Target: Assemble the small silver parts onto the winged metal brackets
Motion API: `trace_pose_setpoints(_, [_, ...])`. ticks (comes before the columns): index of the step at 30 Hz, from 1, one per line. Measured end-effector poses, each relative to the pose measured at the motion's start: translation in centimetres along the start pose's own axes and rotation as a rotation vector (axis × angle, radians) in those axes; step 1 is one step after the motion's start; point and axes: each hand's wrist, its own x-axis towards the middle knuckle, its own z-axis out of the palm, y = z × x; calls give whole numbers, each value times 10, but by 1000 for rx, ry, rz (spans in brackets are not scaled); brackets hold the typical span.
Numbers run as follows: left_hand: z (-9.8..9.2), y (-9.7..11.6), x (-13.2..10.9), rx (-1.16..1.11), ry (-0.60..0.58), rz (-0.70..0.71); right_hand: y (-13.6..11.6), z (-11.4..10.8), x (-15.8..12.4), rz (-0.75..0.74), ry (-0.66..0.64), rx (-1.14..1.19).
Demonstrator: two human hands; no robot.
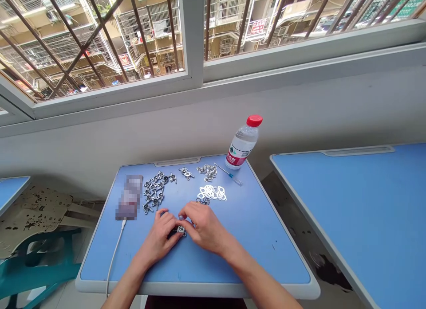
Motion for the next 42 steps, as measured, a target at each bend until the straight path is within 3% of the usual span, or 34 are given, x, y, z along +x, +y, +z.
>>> trace_pose_setpoints(6, [-2, 0, 0, 15, 0, 2, 3, -3, -1, 60, 28, 69])
trace_pose_setpoints(10, [-1, 0, 0, 8, 6, -3, 0, -2, -1, -6, -23, 138])
trace_pose_setpoints(17, [0, -1, 0, 3, 18, -1, 0, 4, -1, -53, -78, 105])
trace_pose_setpoints(42, [1, -2, -1, -36, 36, 18, -8, 15, 1, -137, -78, 50])
